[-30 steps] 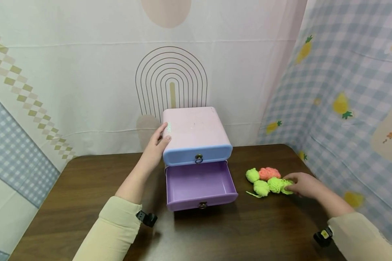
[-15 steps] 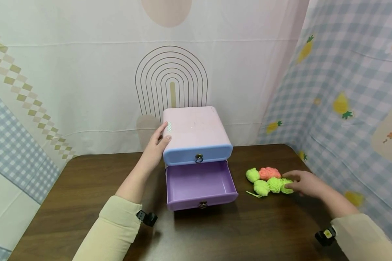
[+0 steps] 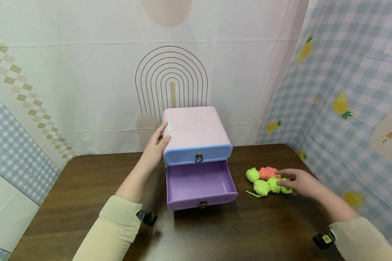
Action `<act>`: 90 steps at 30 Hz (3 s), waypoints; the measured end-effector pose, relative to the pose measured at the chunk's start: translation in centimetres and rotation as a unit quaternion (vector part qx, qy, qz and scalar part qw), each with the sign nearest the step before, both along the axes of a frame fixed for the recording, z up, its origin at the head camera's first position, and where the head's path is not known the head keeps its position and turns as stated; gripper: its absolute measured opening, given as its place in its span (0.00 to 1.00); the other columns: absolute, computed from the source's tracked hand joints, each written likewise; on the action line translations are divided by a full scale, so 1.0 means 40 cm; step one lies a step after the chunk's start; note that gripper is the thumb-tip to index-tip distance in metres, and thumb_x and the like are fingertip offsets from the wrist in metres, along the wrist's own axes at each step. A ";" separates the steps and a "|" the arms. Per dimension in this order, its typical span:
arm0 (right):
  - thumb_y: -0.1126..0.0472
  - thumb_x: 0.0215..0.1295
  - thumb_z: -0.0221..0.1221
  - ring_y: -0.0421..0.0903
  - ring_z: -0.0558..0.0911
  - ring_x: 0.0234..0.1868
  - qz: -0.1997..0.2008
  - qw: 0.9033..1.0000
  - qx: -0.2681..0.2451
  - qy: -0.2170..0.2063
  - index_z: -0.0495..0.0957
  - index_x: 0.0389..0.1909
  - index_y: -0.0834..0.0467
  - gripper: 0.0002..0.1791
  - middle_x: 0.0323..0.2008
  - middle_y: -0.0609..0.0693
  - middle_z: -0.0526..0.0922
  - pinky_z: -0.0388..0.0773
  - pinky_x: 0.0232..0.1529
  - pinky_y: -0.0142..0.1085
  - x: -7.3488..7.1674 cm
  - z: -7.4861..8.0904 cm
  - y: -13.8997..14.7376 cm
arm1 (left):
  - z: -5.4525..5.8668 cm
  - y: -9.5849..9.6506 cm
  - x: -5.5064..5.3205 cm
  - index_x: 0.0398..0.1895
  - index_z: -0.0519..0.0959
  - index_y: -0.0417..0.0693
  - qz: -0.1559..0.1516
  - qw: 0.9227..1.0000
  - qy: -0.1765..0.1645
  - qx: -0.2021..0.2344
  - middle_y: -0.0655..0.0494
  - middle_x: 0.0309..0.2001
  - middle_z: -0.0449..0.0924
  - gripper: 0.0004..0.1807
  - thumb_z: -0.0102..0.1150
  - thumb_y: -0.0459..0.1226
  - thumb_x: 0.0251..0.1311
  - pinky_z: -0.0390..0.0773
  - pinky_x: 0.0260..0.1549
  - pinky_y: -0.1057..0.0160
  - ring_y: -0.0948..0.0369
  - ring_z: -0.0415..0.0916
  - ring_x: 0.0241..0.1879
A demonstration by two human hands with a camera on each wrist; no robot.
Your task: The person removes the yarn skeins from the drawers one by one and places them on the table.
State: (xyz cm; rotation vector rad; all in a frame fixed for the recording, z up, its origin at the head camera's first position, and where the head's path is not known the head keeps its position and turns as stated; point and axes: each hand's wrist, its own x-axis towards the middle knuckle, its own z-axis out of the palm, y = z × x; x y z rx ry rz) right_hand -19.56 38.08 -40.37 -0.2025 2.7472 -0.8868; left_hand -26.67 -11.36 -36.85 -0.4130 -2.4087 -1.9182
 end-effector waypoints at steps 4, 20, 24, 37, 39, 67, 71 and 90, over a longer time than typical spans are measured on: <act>0.49 0.68 0.61 0.46 0.72 0.18 0.011 1.000 0.002 0.017 0.73 0.65 0.61 0.30 0.23 0.52 0.73 0.71 0.20 0.39 0.015 0.012 -0.026 | 0.002 0.001 0.003 0.79 0.51 0.65 -0.002 1.000 0.000 0.000 0.46 0.78 0.41 0.33 0.45 0.49 0.73 0.56 0.68 0.42 0.47 0.47 0.74; 0.47 0.63 0.65 0.42 0.74 0.20 0.060 0.995 -0.053 0.053 0.81 0.56 0.51 0.22 0.24 0.47 0.77 0.74 0.21 0.36 0.088 0.076 -0.169 | 0.010 0.003 0.007 0.79 0.51 0.64 -0.003 1.000 -0.010 0.000 0.46 0.78 0.42 0.33 0.44 0.48 0.74 0.57 0.67 0.42 0.47 0.48 0.74; 0.49 0.64 0.65 0.40 0.74 0.19 0.087 0.991 -0.085 0.055 0.82 0.55 0.52 0.20 0.23 0.46 0.77 0.75 0.21 0.36 0.110 0.090 -0.205 | 0.054 0.009 0.041 0.80 0.50 0.57 -0.009 1.000 -0.024 0.000 0.43 0.78 0.41 0.34 0.44 0.45 0.74 0.56 0.68 0.43 0.46 0.46 0.75; 0.47 0.65 0.64 0.34 0.72 0.19 0.163 0.977 -0.134 0.036 0.83 0.52 0.49 0.18 0.24 0.42 0.78 0.75 0.20 0.34 0.160 0.072 -0.308 | 0.074 0.012 0.057 0.80 0.50 0.54 -0.006 0.999 -0.031 0.003 0.41 0.78 0.40 0.34 0.43 0.44 0.74 0.55 0.69 0.43 0.45 0.44 0.75; 0.47 0.65 0.64 0.33 0.72 0.19 0.174 0.975 -0.137 0.033 0.83 0.53 0.50 0.18 0.24 0.42 0.79 0.75 0.19 0.34 0.165 0.063 -0.320 | 0.075 0.012 0.058 0.80 0.50 0.54 -0.007 0.999 -0.032 0.002 0.41 0.78 0.40 0.34 0.43 0.44 0.74 0.55 0.69 0.43 0.45 0.44 0.75; 0.51 0.68 0.63 0.37 0.75 0.15 0.217 0.949 -0.217 -0.066 0.68 0.68 0.47 0.29 0.26 0.45 0.81 0.78 0.18 0.40 0.177 -0.080 -0.452 | -0.006 0.006 -0.001 0.79 0.53 0.65 0.003 1.000 0.002 0.004 0.45 0.77 0.46 0.33 0.45 0.51 0.72 0.61 0.66 0.44 0.47 0.53 0.72; 0.53 0.69 0.61 0.37 0.75 0.15 0.218 0.943 -0.241 -0.074 0.68 0.68 0.50 0.28 0.25 0.45 0.80 0.78 0.17 0.40 0.177 -0.088 -0.461 | -0.004 0.006 0.001 0.79 0.53 0.64 0.002 1.000 0.008 0.006 0.44 0.76 0.47 0.33 0.45 0.51 0.72 0.62 0.65 0.44 0.47 0.55 0.71; 0.57 0.74 0.55 0.37 0.72 0.13 0.196 0.933 -0.285 -0.100 0.71 0.63 0.63 0.21 0.20 0.46 0.79 0.73 0.16 0.32 0.171 -0.110 -0.520 | 0.071 0.015 0.059 0.80 0.50 0.53 -0.005 1.000 -0.022 -0.001 0.40 0.77 0.41 0.33 0.43 0.43 0.74 0.58 0.67 0.42 0.44 0.48 0.74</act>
